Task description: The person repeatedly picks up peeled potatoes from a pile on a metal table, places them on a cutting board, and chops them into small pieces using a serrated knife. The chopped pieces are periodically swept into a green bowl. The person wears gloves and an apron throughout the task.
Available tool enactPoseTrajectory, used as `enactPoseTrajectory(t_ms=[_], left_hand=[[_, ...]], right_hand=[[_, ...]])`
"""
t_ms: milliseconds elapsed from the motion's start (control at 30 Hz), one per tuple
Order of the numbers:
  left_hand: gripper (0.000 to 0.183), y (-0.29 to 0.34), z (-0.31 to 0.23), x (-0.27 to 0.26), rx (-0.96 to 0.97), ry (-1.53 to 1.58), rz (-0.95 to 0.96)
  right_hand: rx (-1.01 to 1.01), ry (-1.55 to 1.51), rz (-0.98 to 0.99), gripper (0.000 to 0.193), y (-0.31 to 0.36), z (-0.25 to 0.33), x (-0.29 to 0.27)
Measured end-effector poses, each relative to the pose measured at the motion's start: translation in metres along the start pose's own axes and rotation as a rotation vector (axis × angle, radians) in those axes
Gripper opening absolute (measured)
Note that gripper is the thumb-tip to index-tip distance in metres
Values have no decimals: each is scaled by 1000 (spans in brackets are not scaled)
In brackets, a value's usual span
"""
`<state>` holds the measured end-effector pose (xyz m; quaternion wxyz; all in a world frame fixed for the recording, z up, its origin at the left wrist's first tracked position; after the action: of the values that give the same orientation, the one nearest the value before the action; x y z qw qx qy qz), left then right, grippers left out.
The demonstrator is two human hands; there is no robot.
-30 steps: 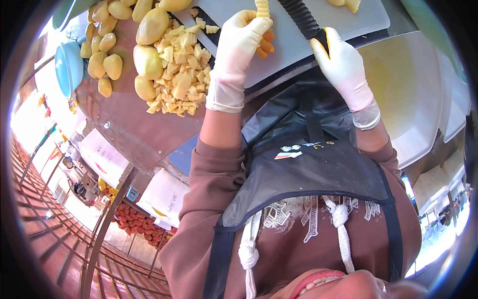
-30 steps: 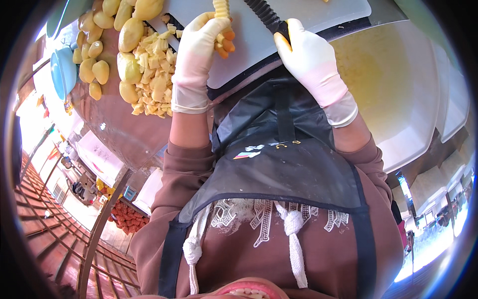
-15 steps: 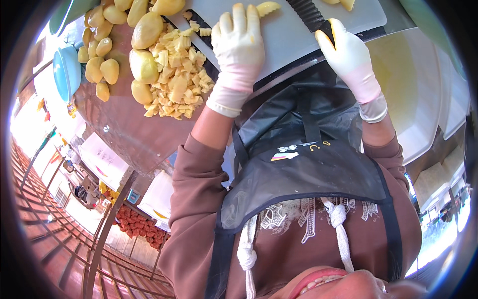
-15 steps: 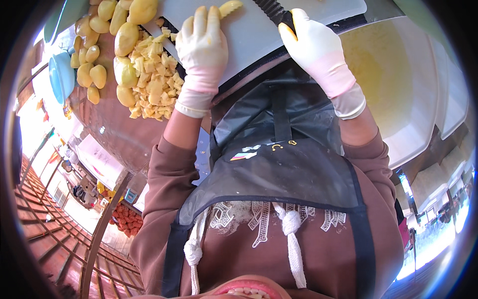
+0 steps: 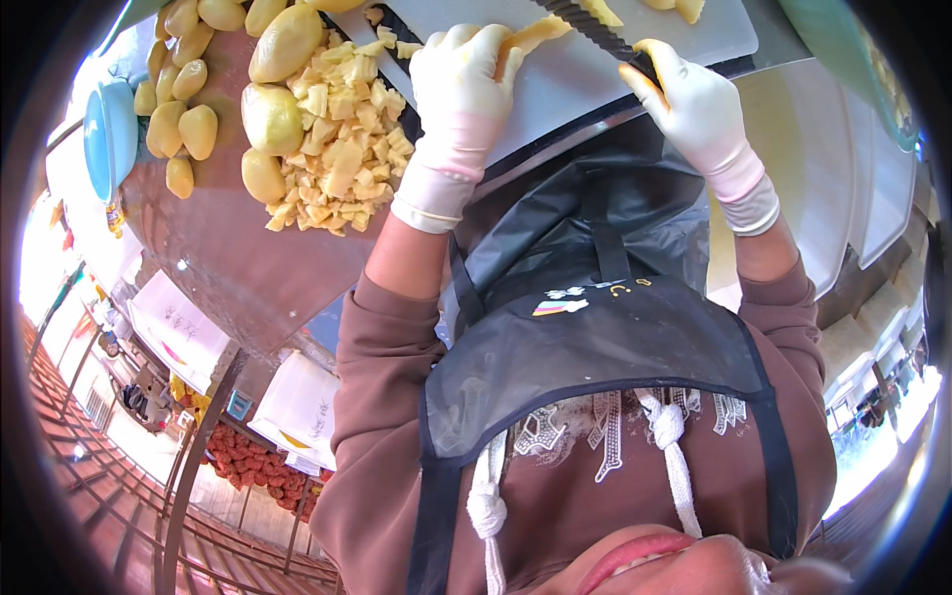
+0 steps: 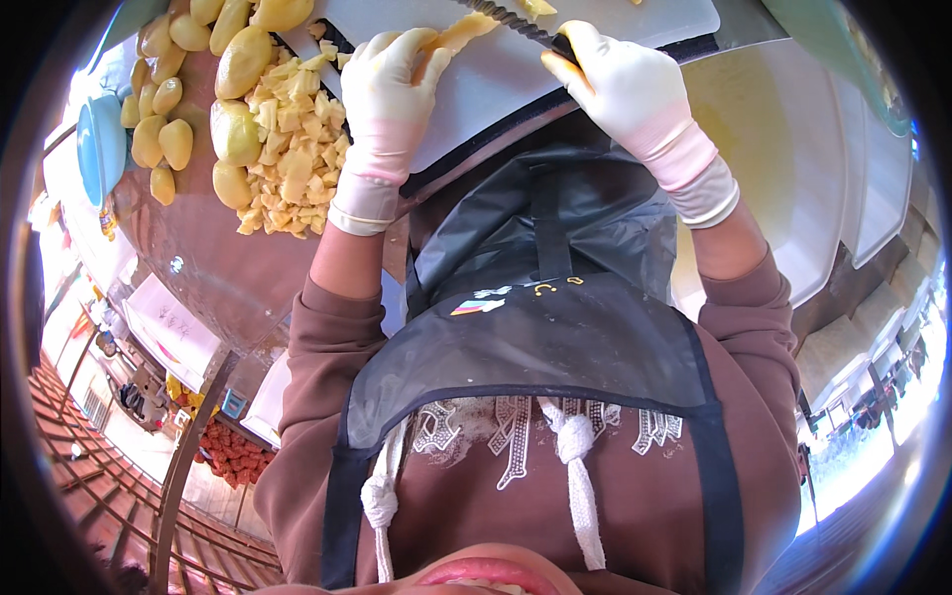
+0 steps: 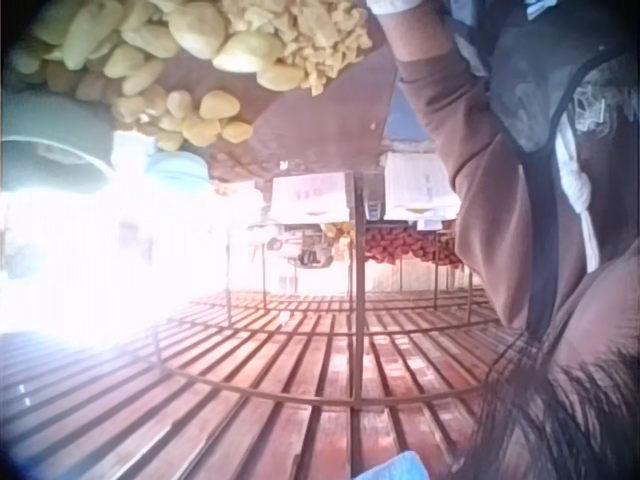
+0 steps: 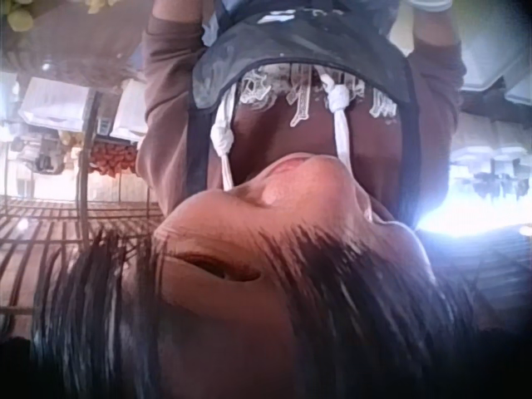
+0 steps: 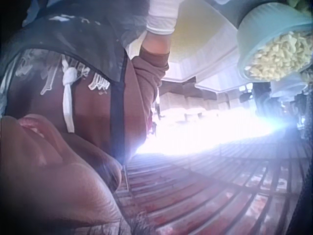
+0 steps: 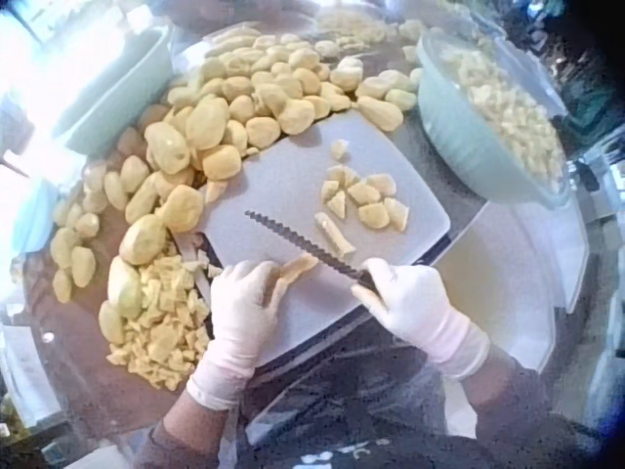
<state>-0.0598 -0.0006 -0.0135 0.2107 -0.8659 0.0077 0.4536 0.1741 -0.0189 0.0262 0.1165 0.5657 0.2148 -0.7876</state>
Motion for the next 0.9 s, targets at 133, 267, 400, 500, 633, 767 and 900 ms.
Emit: enactPoseTrajectory(t_ms=[133, 267, 400, 500, 633, 767, 900], left_hand=[[16, 0, 2, 1, -25, 22, 20], [18, 0, 4, 2, -9, 12, 3], [19, -1, -1, -1, -52, -20, 43], [22, 4, -13, -2, -94, -90, 97], [24, 9, -23, 2, -130, -166, 35], [21, 11, -23, 4, -122, -144, 1], [20, 11, -25, 4, -138, -179, 57]], right_hand=[[-99, 106, 71, 23, -7, -3, -6], [-98, 96, 43, 23, -9, -1, -8], [75, 13, -38, 23, -4, 6, -10], [229, -10, -19, 24, 0, 17, -3], [279, -18, -54, 26, 0, 34, 12], [263, 45, -4, 26, -6, 45, 18], [286, 172, 159, 27, -13, 55, 23]])
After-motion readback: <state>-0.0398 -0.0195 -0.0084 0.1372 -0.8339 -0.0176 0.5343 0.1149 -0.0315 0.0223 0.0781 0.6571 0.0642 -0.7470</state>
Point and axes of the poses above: each hand's wrist, its own y-axis away from the middle knuckle, its own x-axis out of the palm, z = x × y, the point moved 1 cm from there along -y, towards the middle knuckle, and after that the axes turned 2 degrees about -x, right-handed, at the moved point
